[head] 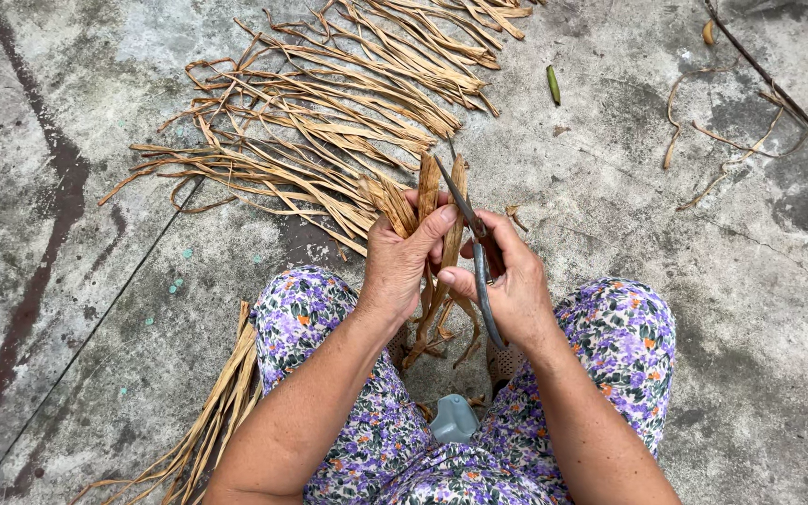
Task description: The person sits on a concrete floor trimming dried palm leaf strips with scissors. They pick up individual strips, cut off hard end sections and damaged parts, drop the trimmings aside, and place the usable strips onto a growing pile of prepared leaves on the floor.
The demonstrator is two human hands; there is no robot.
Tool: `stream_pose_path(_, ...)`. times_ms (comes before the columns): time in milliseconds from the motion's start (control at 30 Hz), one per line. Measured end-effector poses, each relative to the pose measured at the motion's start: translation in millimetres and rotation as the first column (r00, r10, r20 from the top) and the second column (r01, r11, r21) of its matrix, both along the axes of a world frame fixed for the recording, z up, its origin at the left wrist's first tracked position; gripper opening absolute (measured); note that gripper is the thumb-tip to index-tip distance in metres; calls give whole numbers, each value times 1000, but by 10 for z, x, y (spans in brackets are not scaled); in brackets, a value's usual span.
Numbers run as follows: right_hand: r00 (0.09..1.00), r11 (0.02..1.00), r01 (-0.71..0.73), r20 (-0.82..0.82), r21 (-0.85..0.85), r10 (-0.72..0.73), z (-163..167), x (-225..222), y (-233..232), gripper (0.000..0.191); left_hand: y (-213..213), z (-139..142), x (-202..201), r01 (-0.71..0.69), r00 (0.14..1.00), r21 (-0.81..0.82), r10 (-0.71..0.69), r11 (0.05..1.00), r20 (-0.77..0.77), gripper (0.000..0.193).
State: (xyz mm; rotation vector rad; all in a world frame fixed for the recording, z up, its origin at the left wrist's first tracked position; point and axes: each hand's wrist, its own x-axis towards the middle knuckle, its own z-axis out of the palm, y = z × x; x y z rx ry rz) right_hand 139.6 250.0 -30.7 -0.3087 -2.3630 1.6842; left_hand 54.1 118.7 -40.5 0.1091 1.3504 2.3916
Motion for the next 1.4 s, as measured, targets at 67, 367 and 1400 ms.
stream_pose_path(67, 999, 1000, 20, 27, -4, -20, -6, 8, -19, 81, 10, -6, 2, 3, 1000, 9, -3, 1000, 5, 18)
stream_pose_path(367, 979, 936, -77, -202, -343, 7, -122, 28, -73, 62, 40, -5, 11, 38, 999, 4, -38, 999, -10, 13)
stream_pose_path(1400, 996, 958, 38, -70, -284, -60, -193, 91, -22, 56, 22, -1, -6, 30, 998, -30, -32, 999, -48, 16)
